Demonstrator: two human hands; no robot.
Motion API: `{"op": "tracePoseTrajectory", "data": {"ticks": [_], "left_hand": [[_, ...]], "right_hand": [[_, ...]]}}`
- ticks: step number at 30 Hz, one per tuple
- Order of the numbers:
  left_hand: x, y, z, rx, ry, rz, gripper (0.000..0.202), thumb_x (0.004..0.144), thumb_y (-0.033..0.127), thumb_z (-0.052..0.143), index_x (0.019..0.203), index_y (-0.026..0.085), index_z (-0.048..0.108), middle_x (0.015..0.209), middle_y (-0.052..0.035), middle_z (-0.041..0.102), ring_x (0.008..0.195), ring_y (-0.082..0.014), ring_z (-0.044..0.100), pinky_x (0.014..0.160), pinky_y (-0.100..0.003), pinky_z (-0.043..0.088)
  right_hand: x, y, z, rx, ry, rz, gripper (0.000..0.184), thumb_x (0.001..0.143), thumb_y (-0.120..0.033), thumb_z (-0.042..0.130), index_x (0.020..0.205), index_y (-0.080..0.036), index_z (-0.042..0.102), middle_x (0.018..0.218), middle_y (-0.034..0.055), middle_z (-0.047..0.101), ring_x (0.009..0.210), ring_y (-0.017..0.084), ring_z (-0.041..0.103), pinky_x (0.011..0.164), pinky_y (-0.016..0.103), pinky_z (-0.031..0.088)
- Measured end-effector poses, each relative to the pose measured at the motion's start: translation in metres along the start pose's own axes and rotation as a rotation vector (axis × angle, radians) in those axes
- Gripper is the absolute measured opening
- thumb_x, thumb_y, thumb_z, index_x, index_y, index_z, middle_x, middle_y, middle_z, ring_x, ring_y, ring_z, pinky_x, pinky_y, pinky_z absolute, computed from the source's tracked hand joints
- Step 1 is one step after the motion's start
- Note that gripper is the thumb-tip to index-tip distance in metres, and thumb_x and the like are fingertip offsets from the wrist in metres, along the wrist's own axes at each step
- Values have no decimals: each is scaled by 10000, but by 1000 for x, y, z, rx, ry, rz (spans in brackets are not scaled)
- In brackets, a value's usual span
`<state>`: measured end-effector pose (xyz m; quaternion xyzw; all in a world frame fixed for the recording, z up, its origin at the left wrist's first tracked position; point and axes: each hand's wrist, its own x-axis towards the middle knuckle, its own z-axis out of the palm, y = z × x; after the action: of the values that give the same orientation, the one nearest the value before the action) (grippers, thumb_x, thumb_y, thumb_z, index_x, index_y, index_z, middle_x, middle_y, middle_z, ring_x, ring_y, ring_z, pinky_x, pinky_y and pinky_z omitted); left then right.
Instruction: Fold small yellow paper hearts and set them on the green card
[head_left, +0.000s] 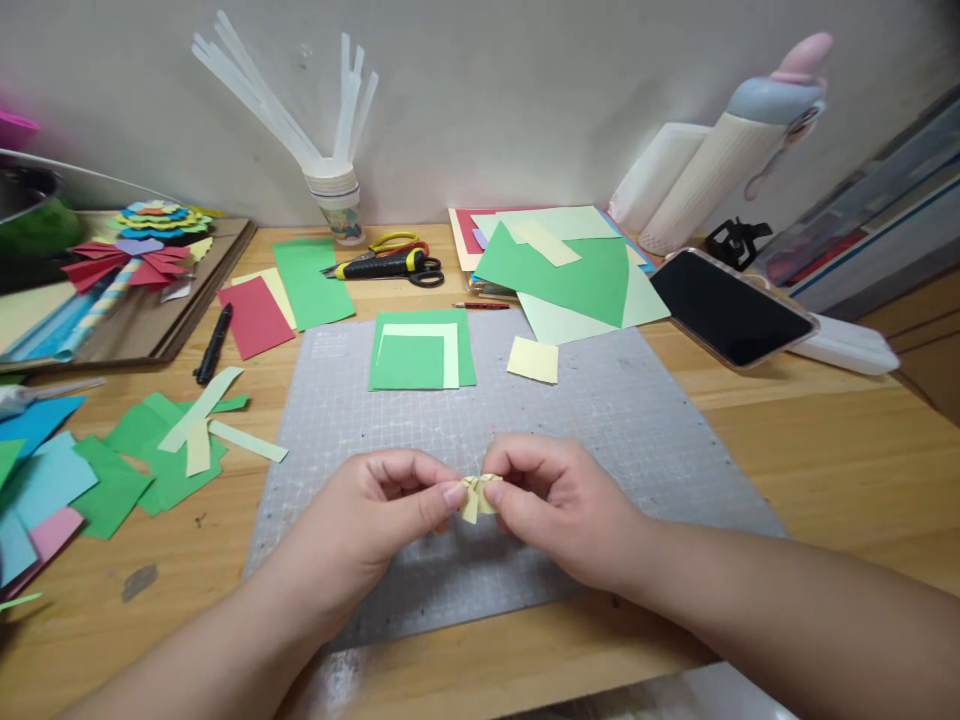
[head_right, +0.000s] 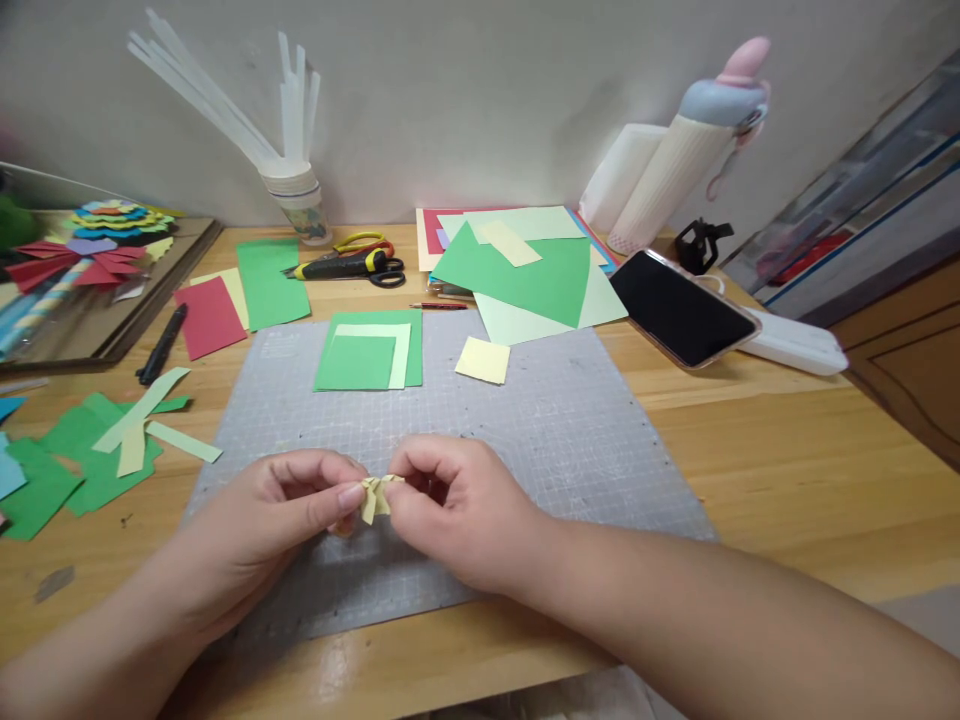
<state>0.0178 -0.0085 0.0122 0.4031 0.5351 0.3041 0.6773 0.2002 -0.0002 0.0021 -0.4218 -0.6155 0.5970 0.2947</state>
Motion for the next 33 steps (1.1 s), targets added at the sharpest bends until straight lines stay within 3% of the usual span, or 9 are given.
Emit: {"op": "tracePoseTrajectory", "data": {"ticks": [9,16,20,33], "left_hand": [[-2,1,5,72,112,92,211,672,310,764,580,176,628,574,42,575,562,-92,457,565,-208,359],[-2,0,2,-19,6,6,137,690,350,780,687,220,737,606,44,617,570,-78,461,577,-193,360],[0,0,1,-6,22,1,193,665,345,795,589,196,699,566,50,595,558,-77,445,580,-199,355],[0,-4,0,-42,-41,-14,212,681,318,781,606,174,646,577,62,565,569,-70,430,563,-188,326]], "right_hand": [[0,-1,2,72,-43,58,206,838,-308,545,676,-184,514,595,-41,465,541,89,402,503,225,329],[0,-2,1,79,3,26,193,839,-270,534,667,-186,506,597,-41,485,555,90,427,529,226,348],[0,-1,2,58,-3,19,206,839,-255,538,653,-183,489,591,-46,452,541,82,383,504,217,321],[-2,1,1,45,-12,-13,211,849,-246,550,657,-171,501,587,-50,447,540,76,376,495,205,319]]}}
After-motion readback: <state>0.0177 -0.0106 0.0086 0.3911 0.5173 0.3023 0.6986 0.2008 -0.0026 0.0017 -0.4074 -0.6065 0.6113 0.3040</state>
